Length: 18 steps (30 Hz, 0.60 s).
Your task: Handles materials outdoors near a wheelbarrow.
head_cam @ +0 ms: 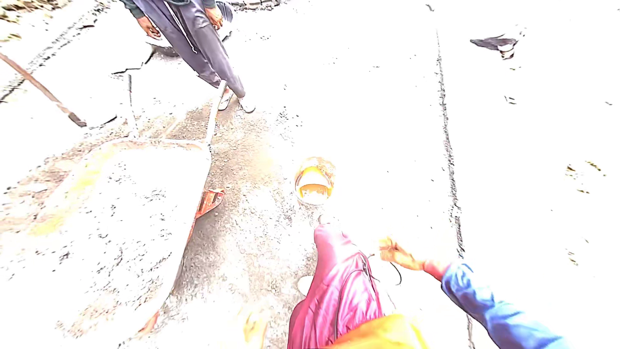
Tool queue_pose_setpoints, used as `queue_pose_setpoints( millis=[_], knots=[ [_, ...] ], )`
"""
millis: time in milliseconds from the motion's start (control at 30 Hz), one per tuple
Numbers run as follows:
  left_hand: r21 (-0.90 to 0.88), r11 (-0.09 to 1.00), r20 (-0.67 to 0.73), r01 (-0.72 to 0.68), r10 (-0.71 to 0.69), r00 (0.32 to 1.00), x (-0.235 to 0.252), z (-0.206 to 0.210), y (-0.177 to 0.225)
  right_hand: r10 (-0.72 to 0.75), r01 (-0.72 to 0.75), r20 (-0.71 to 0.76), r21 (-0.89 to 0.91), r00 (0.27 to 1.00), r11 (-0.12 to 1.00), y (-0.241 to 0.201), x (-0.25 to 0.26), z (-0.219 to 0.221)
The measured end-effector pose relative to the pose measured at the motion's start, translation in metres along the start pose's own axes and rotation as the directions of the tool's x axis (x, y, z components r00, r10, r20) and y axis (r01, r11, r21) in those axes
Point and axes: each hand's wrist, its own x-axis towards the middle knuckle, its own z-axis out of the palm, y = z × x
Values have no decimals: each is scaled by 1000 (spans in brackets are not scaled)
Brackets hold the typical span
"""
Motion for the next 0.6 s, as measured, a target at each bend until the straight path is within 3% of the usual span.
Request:
queue_pose_setpoints(
  millis=[67,133,233,300,400,500,600],
  knots=[
    [-80,996,44,-51,54,998,38,11,47,-69,67,25,76,997,995,7,-8,6],
    [-31,999,166,-37,42,985,63,27,94,-83,77,59,99,995,992,18,-13,15],
    [109,976,396,-186,130,909,83,54,140,-10,17,59,-128,998,992,3,-22,18],
    [121,955,504,-270,175,845,88,69,150,77,-74,6,-230,997,970,-16,-24,22],
    [136,937,589,-322,185,787,88,69,164,-48,24,-124,-182,991,983,-25,-18,31],
    [150,926,655,-347,170,737,87,63,178,-191,183,-32,-169,981,968,-27,-9,37],
    [179,893,700,-412,179,691,88,67,187,-142,136,-20,-177,990,975,-28,-14,39]
  ],
)
